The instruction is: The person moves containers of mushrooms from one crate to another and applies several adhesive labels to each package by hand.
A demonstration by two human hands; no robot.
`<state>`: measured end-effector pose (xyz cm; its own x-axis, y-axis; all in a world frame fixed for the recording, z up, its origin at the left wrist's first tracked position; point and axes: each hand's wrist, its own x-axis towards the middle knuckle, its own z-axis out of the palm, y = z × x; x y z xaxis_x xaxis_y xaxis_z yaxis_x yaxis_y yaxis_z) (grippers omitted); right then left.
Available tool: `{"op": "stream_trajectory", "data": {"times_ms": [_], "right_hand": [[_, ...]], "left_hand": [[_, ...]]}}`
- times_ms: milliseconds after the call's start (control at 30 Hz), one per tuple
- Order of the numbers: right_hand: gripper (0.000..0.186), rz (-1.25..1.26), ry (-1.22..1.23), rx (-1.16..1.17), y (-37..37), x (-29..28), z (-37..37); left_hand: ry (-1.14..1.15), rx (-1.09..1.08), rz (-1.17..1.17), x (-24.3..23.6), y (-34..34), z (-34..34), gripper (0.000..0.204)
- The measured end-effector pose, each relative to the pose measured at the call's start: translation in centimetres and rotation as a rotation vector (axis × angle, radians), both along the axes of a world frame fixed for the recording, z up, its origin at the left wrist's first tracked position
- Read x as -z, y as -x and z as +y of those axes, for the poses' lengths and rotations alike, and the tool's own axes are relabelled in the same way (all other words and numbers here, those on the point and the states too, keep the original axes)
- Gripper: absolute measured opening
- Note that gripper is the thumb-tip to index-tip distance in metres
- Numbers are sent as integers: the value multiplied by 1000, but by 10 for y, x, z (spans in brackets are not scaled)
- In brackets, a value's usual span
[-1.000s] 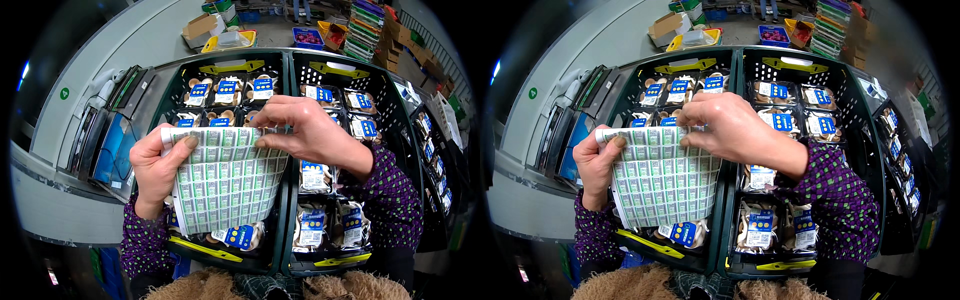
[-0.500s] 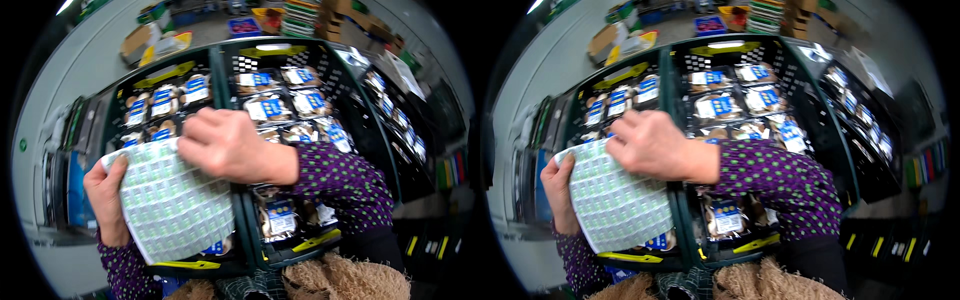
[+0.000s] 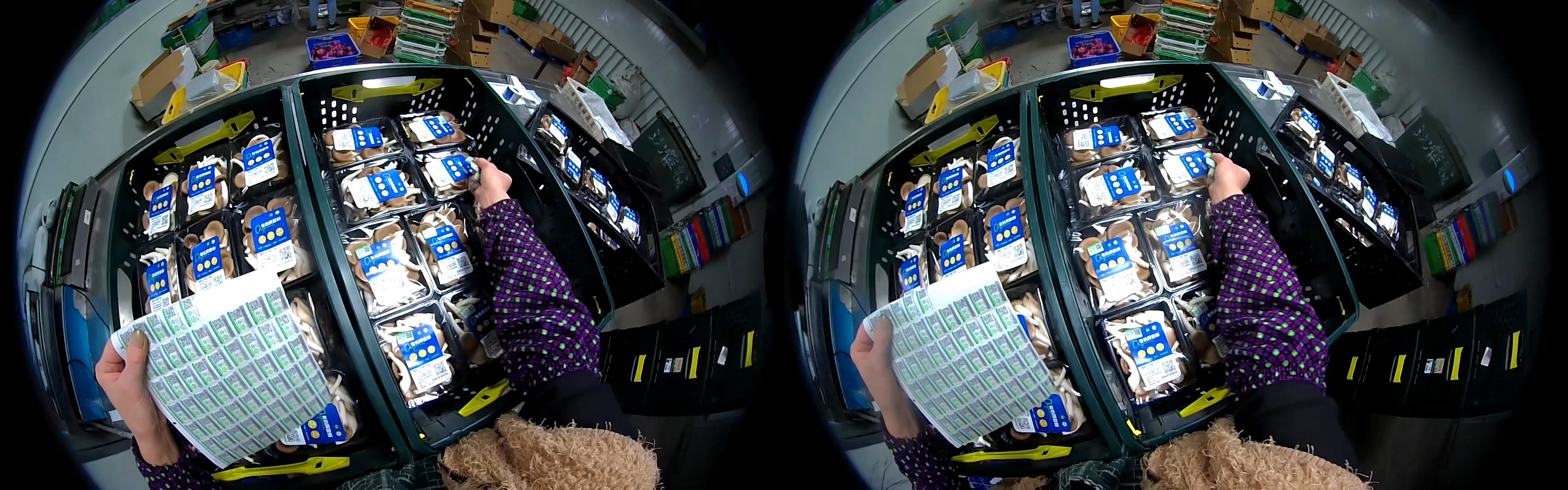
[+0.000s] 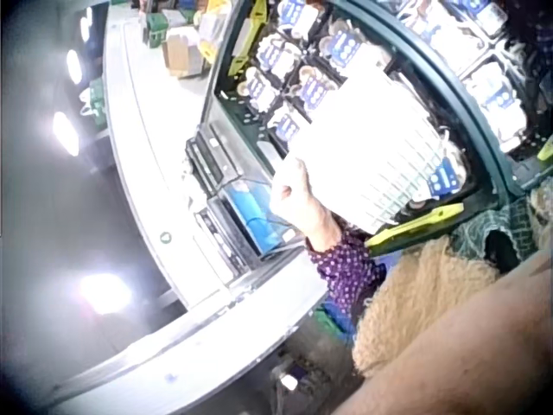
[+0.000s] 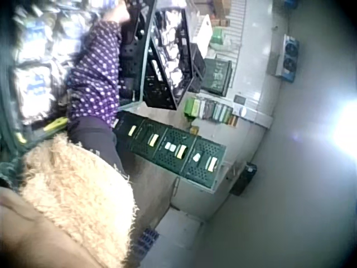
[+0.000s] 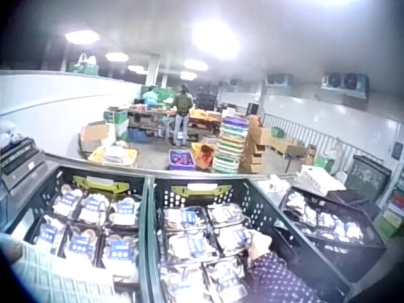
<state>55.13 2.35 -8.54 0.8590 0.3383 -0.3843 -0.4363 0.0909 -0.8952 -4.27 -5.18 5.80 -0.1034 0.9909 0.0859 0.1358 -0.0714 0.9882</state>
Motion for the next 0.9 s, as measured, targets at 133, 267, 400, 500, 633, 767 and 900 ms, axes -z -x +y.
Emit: {"op": "stream_trajectory", "data": {"times_ms": [133,267,400,500,633,767,900], "right_hand": [[13,28,-24,24,-1,4,20],[16,66,21,70,-5,22,38],[36,-507,387,-282,-86,94,46],[35,-741,524,-356,-87,98,46],[25,-1228,951,-510,-51,73,38],[26,-859,893,-133,-43,38,34],[28,-689,592,-98,-6,13,31]], "left_hand": [[11,5,-49,2,-2,-1,18],[9,6,-48,1,0,-6,18],[10,37,-54,3,-3,-2,19],[9,39,-48,3,-5,-3,19],[14,27,-45,3,-4,-8,18],[-9,76,-64,-2,-10,-7,16],[-23,53,-41,-5,-13,-14,16]]}}
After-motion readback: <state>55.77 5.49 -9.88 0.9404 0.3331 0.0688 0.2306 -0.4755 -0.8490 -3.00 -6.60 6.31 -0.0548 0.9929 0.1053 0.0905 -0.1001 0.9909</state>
